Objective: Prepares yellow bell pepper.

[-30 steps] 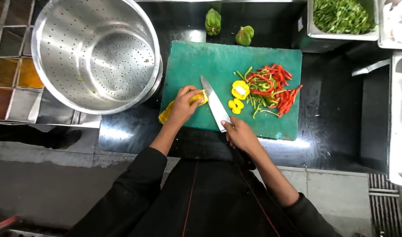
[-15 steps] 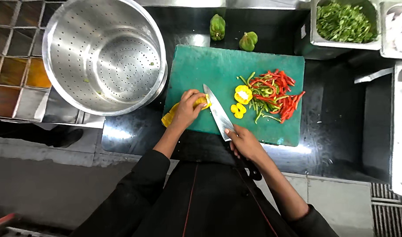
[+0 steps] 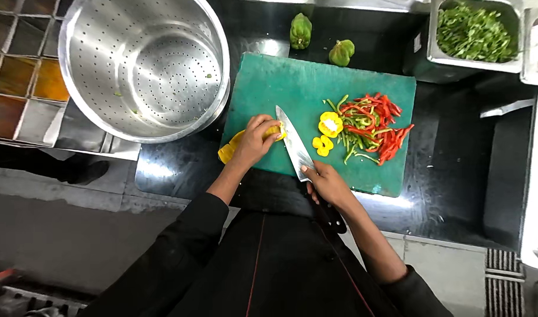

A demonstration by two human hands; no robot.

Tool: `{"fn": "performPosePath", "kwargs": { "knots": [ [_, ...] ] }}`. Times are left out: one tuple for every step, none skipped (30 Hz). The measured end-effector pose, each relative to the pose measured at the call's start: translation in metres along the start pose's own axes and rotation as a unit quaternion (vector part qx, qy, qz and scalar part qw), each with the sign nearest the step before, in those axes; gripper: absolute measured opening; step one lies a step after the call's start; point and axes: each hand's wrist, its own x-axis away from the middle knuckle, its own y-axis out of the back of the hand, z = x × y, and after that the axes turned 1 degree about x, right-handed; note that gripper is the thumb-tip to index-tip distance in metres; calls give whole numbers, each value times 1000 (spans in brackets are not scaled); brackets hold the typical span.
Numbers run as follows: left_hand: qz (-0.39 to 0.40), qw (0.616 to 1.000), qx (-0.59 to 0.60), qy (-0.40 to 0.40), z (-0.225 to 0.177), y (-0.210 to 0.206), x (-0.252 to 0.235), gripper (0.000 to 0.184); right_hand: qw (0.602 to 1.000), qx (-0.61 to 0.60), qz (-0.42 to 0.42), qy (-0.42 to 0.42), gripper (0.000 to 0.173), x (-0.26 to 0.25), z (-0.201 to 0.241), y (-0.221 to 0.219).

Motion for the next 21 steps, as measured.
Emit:
{"fn": "performPosePath", "kwargs": {
  "knots": [
    [0,1000,0,1,0,0,0,27,1000,6,-2,0,34,-3,3,0],
    [-1,1000,-1,2,0,-1,0,27,1000,10,-3,2,34,-5,4,0],
    [-3,1000,-1,5,0,0,0,26,1000,14,-4,4,34,-5,5,-1],
    [-5,1000,-1,10,-1,0,0,26,1000,16,-5,6,35,-5,4,-1],
    [-3,1000,1,15,-1,0,0,27,1000,13,-5,6,35,-3,2,-2],
    [-1,1000,1,17,-2,0,-1,27,1000,8,-4,6,35,0,-2,-3],
    [1,1000,3,20,-3,0,-1,27,1000,-1,-2,6,35,3,-6,-4],
    [1,1000,3,21,-3,0,-1,27,1000,-9,1,4,34,8,-10,-6],
    [1,1000,3,22,-2,0,-1,28,1000,-17,7,1,34,11,-14,-7],
    [2,1000,4,23,-2,0,-1,28,1000,-23,15,-3,34,15,-16,-9],
    [3,1000,4,24,-2,1,-1,28,999,-26,16,-9,33,16,-18,-11],
    [5,1000,4,23,-2,1,-1,28,999,-25,16,-15,33,16,-18,-13],
    [9,1000,3,23,-2,2,-1,28,999,-23,17,-21,33,15,-16,-16],
    [14,1000,3,25,-3,2,-2,28,999,-23,15,-27,33,13,-13,-18],
    [18,999,3,26,-3,3,-3,28,999,-26,13,-31,33,12,-10,-20],
    [20,999,3,28,-3,3,-3,28,999,-32,13,-30,33,12,-9,-21],
    [20,999,2,30,-3,2,-2,28,999,-39,16,-28,33,12,-9,-22],
    [19,999,3,32,-3,2,-2,28,998,-45,21,-26,34,12,-11,-22],
    [16,999,4,35,-4,2,-2,29,998,-51,25,-24,34,15,-14,-22],
    [14,999,4,38,-4,1,-2,29,998,-59,25,-24,34,18,-18,-23],
    [12,999,3,39,-4,1,-2,29,997,-69,25,-27,33,21,-21,-23]
  ]
}}
